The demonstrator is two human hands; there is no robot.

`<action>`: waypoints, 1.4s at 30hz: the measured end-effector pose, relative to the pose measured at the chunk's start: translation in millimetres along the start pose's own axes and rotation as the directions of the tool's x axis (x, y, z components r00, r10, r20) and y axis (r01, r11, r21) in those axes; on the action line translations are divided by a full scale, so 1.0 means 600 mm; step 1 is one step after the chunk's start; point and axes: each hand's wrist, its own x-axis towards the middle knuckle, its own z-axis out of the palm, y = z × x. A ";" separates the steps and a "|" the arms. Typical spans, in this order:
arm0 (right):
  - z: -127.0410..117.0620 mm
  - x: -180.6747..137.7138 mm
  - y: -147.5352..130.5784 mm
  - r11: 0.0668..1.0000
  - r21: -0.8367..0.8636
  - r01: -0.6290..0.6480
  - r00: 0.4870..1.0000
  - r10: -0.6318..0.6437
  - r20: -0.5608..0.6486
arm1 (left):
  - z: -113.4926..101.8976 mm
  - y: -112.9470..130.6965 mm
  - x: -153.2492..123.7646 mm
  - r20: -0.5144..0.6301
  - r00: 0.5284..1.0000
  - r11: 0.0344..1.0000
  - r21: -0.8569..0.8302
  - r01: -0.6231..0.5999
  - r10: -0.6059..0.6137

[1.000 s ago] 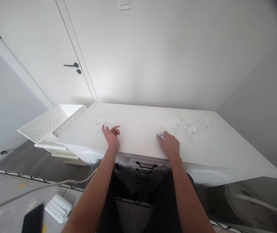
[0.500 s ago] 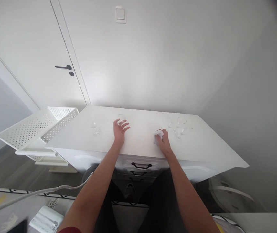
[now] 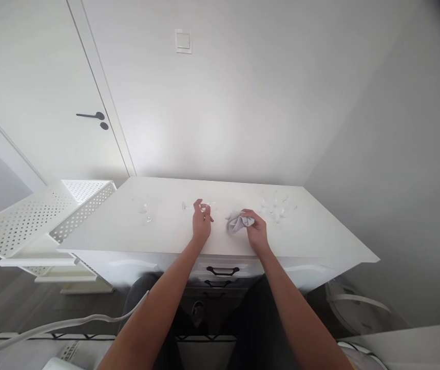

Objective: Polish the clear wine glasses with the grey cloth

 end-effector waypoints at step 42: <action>0.072 0.057 -0.016 0.846 0.291 -0.446 0.831 0.271 0.486 | -0.013 0.004 0.011 0.332 0.936 0.993 -0.014 -0.120 0.118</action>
